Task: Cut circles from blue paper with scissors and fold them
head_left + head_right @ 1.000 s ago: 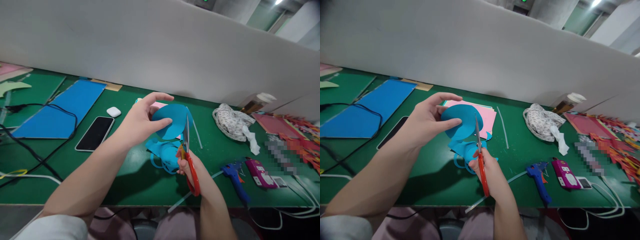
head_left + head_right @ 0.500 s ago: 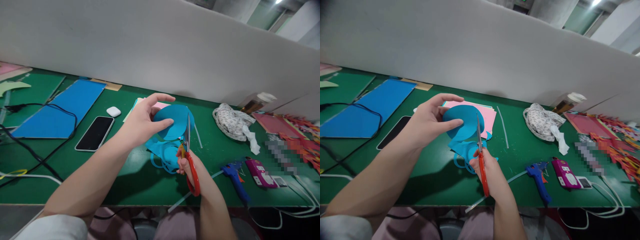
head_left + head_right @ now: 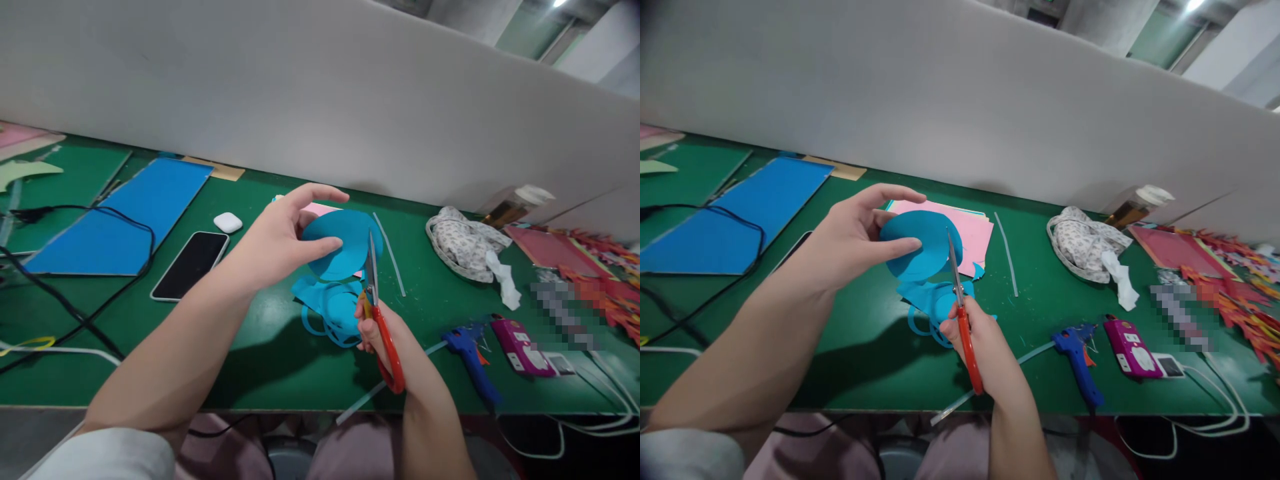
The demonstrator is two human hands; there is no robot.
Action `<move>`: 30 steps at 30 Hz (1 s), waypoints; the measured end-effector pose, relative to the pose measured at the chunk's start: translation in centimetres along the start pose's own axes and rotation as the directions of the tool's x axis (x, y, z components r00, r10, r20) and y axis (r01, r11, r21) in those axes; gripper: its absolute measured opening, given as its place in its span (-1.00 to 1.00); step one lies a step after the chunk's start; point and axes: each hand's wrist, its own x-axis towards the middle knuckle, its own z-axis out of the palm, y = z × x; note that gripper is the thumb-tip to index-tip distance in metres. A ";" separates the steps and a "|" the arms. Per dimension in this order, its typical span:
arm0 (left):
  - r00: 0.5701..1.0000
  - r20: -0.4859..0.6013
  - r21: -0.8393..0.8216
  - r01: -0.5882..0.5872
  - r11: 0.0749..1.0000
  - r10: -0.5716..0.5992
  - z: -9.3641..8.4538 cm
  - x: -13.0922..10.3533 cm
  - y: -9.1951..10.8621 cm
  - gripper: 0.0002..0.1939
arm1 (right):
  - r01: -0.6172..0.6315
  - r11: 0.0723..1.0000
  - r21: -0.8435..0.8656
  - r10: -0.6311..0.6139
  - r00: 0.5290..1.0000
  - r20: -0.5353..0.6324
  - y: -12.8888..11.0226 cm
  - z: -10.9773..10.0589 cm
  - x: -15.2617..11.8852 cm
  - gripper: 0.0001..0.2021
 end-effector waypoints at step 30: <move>0.995 0.095 0.135 0.017 0.991 -0.030 -1.4 0.1 0.0 -0.50 | -0.075 0.994 -0.073 0.082 0.992 0.096 0.2 -0.8 0.0 -0.45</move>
